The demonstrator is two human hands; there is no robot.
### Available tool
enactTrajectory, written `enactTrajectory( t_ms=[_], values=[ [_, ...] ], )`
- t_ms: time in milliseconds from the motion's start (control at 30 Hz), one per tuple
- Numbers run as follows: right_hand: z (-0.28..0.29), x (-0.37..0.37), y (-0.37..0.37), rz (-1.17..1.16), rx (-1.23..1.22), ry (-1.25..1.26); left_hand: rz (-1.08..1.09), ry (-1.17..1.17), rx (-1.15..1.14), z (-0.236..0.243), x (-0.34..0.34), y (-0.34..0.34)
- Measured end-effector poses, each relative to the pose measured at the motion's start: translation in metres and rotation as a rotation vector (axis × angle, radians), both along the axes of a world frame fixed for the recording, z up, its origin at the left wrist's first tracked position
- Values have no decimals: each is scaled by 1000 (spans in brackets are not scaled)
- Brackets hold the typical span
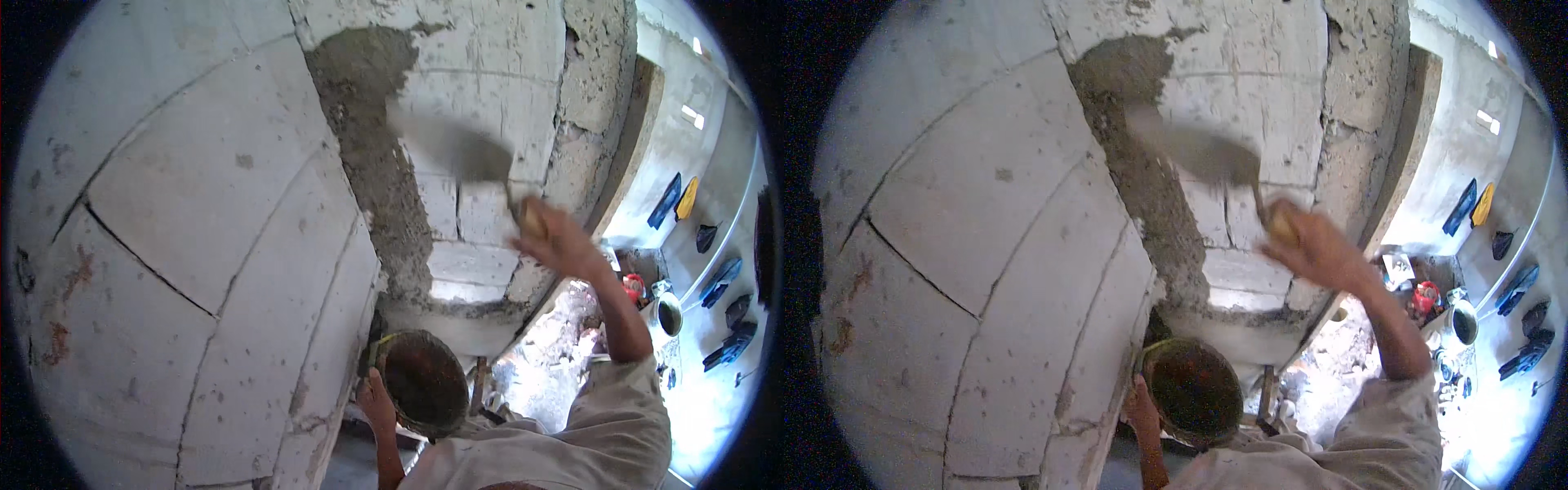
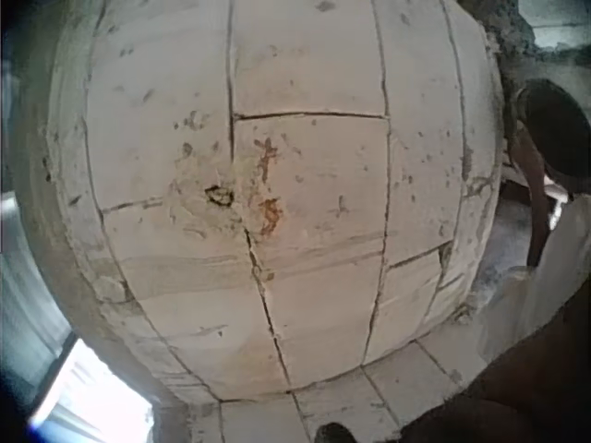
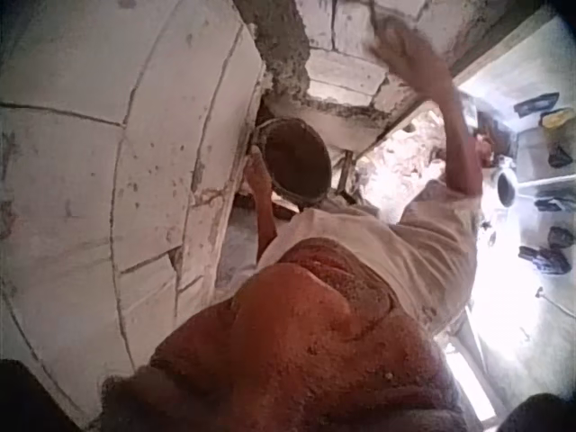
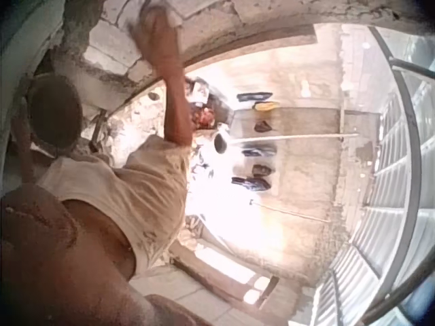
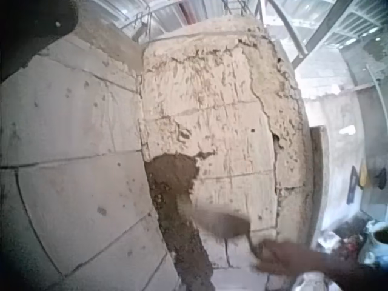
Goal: The person applies wet mortar to a wall of concrete blocks using a trowel, scooping material from a bucket and spreading it onto the surface.
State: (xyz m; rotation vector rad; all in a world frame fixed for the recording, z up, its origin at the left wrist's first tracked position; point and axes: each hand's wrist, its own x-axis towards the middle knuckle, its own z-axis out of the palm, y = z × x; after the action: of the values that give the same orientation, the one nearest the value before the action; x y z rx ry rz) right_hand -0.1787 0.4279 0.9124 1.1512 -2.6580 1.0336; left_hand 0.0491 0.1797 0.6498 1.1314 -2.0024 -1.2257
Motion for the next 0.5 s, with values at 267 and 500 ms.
enactTrajectory(
  t_ms=[267, 500],
  values=[
    [-203, 80, 83, 123, 421, -424, -192, -27, -17, 67, -47, 14],
    [-236, 82, 50, -92, 667, -178, -366, 56, -32, 80, -82, 30]
  ],
)
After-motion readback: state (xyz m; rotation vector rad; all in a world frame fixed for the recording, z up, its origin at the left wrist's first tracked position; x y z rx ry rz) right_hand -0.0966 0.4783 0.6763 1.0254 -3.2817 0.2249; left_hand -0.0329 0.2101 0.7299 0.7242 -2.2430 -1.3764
